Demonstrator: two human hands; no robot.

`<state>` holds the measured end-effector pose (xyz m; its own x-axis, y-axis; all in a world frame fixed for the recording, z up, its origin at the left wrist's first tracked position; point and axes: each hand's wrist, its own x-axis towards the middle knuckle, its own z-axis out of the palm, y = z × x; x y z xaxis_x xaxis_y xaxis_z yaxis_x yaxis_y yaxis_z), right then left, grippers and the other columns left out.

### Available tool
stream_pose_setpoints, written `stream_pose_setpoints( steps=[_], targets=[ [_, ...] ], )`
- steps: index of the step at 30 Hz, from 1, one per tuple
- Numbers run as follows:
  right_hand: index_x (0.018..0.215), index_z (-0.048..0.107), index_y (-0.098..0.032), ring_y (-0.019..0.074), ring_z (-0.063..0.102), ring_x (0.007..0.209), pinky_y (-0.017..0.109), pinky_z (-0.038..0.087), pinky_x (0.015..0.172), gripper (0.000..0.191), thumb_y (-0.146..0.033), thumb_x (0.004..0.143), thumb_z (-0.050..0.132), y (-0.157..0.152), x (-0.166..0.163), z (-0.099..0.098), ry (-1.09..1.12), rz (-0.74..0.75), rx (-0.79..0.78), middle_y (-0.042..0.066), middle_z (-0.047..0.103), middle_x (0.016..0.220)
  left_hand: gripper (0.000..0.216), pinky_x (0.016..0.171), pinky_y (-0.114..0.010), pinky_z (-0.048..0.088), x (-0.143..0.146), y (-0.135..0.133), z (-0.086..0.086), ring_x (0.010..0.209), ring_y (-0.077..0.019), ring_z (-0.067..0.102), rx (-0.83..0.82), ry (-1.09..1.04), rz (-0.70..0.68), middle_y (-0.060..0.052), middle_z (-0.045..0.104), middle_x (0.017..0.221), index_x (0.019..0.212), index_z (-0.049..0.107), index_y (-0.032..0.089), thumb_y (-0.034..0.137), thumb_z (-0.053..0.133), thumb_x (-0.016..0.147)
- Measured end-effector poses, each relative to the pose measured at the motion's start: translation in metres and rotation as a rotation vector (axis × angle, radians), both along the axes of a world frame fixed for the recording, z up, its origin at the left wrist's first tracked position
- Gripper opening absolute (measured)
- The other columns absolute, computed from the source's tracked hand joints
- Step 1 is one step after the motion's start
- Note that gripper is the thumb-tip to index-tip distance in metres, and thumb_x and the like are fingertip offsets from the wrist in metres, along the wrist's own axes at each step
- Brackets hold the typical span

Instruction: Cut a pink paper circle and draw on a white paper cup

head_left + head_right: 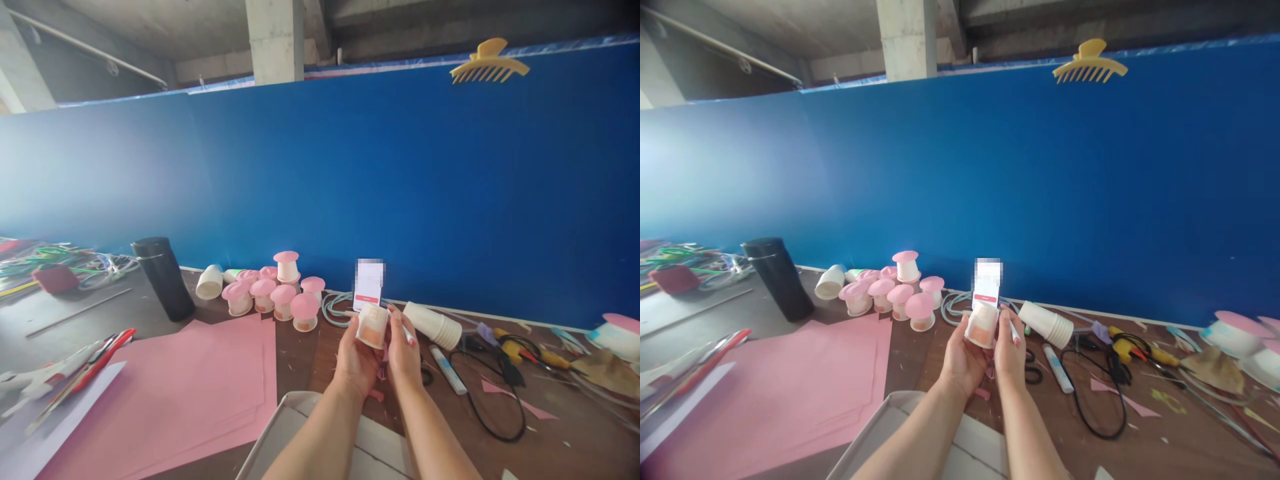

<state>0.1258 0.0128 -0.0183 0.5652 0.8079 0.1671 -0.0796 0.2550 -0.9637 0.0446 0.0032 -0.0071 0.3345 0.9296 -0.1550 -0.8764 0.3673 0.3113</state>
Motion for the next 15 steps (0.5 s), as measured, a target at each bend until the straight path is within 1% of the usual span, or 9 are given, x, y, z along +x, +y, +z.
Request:
stream_pose_setpoints(
  steps=[3,5,7,10,13,15],
  targets=[
    [0.126,0.060,-0.016,0.0249,0.072,0.080,0.034,0.057,0.067,0.068,-0.066,0.079,0.059,0.0020,-0.0004,-0.0004,0.110,0.034,-0.039,0.008,0.075,0.093,0.046,0.056,-0.025,0.048,0.0009,-0.0004,-0.0009,0.073,-0.0197,0.067,0.030,0.032,-0.044,-0.014,0.071,0.097,0.112,0.065,0.007,0.045,0.059,0.086],
    [0.127,0.060,-0.015,0.0251,0.072,0.079,0.034,0.057,0.067,0.070,-0.066,0.078,0.060,0.0032,-0.0019,0.0012,0.197,0.045,-0.056,0.008,0.075,0.092,0.047,0.058,-0.026,0.049,0.0016,-0.0013,-0.0012,0.077,-0.0223,0.068,0.045,0.065,-0.076,-0.015,0.071,0.098,0.113,0.064,0.008,0.046,0.059,0.086],
    [0.126,0.061,-0.014,0.0247,0.072,0.080,0.034,0.057,0.067,0.071,-0.065,0.077,0.062,0.0043,-0.0036,0.0030,0.244,0.048,-0.051,0.009,0.075,0.094,0.050,0.060,-0.028,0.051,0.0024,-0.0024,-0.0012,0.080,-0.0245,0.069,0.047,0.091,-0.098,-0.015,0.071,0.099,0.114,0.064,0.009,0.049,0.060,0.085],
    [0.125,0.063,-0.013,0.0241,0.072,0.081,0.032,0.057,0.067,0.070,-0.064,0.077,0.061,0.0061,-0.0041,0.0040,0.249,0.030,-0.054,0.010,0.074,0.101,0.054,0.063,-0.031,0.053,0.0036,-0.0040,-0.0003,0.081,-0.0264,0.069,0.032,0.114,-0.097,-0.016,0.072,0.098,0.114,0.064,0.009,0.054,0.060,0.084],
    [0.123,0.066,-0.014,0.0242,0.071,0.087,0.032,0.058,0.070,0.066,-0.063,0.078,0.061,0.0080,-0.0023,0.0024,0.261,-0.011,-0.077,0.010,0.073,0.108,0.057,0.070,-0.033,0.055,0.0043,-0.0056,0.0014,0.085,-0.0282,0.069,0.027,0.108,-0.097,-0.016,0.072,0.101,0.117,0.064,0.009,0.055,0.060,0.083],
    [0.121,0.067,-0.016,0.0243,0.071,0.092,0.032,0.058,0.073,0.063,-0.061,0.077,0.061,0.0091,-0.0014,0.0010,0.263,-0.030,-0.079,0.009,0.072,0.111,0.056,0.078,-0.035,0.055,0.0046,-0.0067,0.0022,0.092,-0.0294,0.069,0.063,0.070,-0.100,-0.016,0.071,0.105,0.119,0.063,0.010,0.054,0.060,0.084]
  ],
)
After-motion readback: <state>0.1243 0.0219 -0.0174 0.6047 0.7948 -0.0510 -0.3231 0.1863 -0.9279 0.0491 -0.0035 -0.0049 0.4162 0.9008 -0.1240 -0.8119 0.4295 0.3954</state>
